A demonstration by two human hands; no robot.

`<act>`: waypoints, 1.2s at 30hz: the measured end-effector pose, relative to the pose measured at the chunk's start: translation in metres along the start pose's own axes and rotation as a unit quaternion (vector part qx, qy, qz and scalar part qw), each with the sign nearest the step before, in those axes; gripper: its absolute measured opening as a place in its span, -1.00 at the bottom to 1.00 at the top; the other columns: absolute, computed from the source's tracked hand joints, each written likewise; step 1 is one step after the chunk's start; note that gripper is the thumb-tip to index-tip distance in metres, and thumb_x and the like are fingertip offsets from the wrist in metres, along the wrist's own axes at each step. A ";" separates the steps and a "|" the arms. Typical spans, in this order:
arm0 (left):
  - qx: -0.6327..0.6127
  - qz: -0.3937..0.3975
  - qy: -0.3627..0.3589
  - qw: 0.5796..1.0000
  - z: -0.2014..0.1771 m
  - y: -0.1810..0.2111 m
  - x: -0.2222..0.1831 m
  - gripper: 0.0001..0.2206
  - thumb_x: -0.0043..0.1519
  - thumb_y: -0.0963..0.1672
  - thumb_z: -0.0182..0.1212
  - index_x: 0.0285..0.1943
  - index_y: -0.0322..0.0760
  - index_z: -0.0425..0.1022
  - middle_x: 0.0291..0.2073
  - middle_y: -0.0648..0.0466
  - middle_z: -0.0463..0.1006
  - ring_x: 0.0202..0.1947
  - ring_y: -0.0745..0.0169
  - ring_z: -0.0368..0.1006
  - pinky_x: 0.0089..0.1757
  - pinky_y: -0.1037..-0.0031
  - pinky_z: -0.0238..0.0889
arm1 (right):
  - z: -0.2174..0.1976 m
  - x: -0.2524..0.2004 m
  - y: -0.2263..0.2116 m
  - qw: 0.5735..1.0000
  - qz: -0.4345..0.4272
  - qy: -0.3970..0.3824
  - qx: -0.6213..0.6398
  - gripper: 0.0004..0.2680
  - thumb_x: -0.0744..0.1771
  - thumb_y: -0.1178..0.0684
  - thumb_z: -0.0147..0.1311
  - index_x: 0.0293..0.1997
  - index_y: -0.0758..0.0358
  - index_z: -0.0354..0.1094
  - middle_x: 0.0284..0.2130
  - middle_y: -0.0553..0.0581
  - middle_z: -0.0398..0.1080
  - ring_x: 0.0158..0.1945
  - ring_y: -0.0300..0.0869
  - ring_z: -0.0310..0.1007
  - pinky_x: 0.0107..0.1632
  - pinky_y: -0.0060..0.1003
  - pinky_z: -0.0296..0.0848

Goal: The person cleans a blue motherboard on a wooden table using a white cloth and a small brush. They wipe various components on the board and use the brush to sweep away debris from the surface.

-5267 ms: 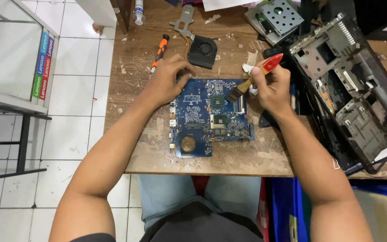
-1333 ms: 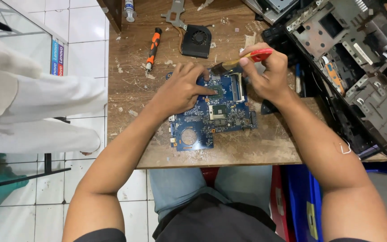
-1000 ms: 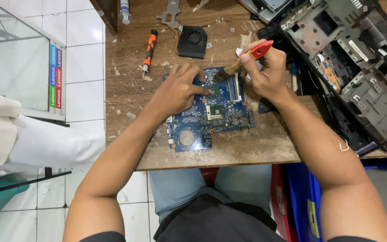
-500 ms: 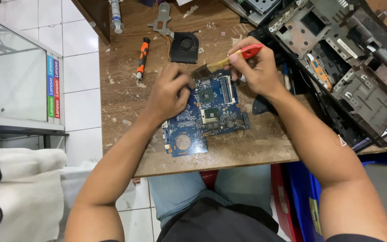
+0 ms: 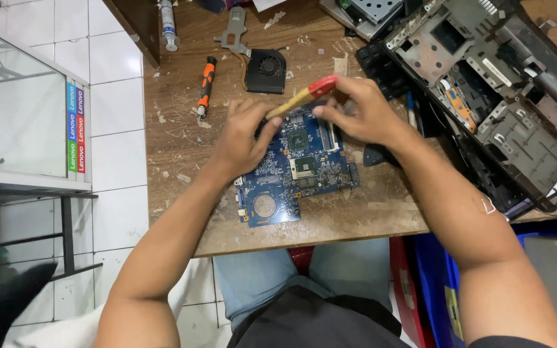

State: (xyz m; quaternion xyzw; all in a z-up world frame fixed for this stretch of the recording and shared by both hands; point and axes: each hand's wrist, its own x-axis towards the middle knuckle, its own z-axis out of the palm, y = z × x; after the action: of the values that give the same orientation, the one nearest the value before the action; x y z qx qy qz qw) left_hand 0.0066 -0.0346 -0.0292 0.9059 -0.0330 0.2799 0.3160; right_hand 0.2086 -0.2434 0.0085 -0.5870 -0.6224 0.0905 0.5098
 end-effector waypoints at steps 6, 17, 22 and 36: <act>0.016 -0.047 0.061 0.997 -0.022 0.008 0.009 -0.74 0.56 -0.10 0.00 0.23 -0.35 0.52 -0.38 0.03 0.62 -0.21 -0.06 0.55 0.01 0.22 0.21 | -0.038 0.002 -0.008 0.939 0.056 -0.012 -0.340 -0.82 0.42 0.13 0.38 0.10 0.36 0.57 -0.15 0.29 0.52 -0.40 0.06 0.59 -0.37 -0.04 0.57; 0.143 -0.106 0.039 0.983 -0.023 -0.017 0.003 -0.77 0.44 -0.14 0.13 0.24 -0.20 0.54 -0.26 -0.01 0.65 -0.15 -0.13 0.59 -0.03 0.20 0.20 | -0.031 -0.005 0.005 0.903 0.182 -0.116 -0.370 -0.81 0.42 0.03 0.23 0.16 0.12 0.61 -0.11 0.30 0.56 -0.18 0.32 0.67 -0.16 0.16 0.64; 0.146 -0.112 0.026 0.983 -0.029 -0.014 0.004 -0.77 0.43 -0.13 0.17 0.25 -0.12 0.56 -0.12 0.04 0.66 -0.05 -0.12 0.59 -0.01 0.19 0.20 | -0.023 0.000 -0.004 0.944 0.093 -0.078 -0.306 -0.87 0.45 0.11 0.24 0.09 0.20 0.66 -0.29 0.27 0.53 -0.24 0.23 0.62 -0.16 0.00 0.55; 0.145 -0.118 -0.021 0.982 -0.022 -0.027 0.003 -0.72 0.42 -0.10 0.23 0.32 0.02 0.54 -0.09 0.10 0.57 -0.02 -0.10 0.55 0.01 0.15 0.19 | -0.001 -0.006 0.012 0.980 -0.051 -0.102 -0.165 -0.94 0.42 0.04 0.25 -0.07 0.08 0.62 -0.26 0.08 0.59 -0.06 0.00 0.57 0.40 0.07 0.23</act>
State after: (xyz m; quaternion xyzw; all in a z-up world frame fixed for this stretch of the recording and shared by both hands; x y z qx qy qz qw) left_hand 0.0046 0.0005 -0.0283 0.9454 0.1085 0.2235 0.2109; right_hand 0.2156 -0.2458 -0.0027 -0.6182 -0.7064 0.0200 0.3440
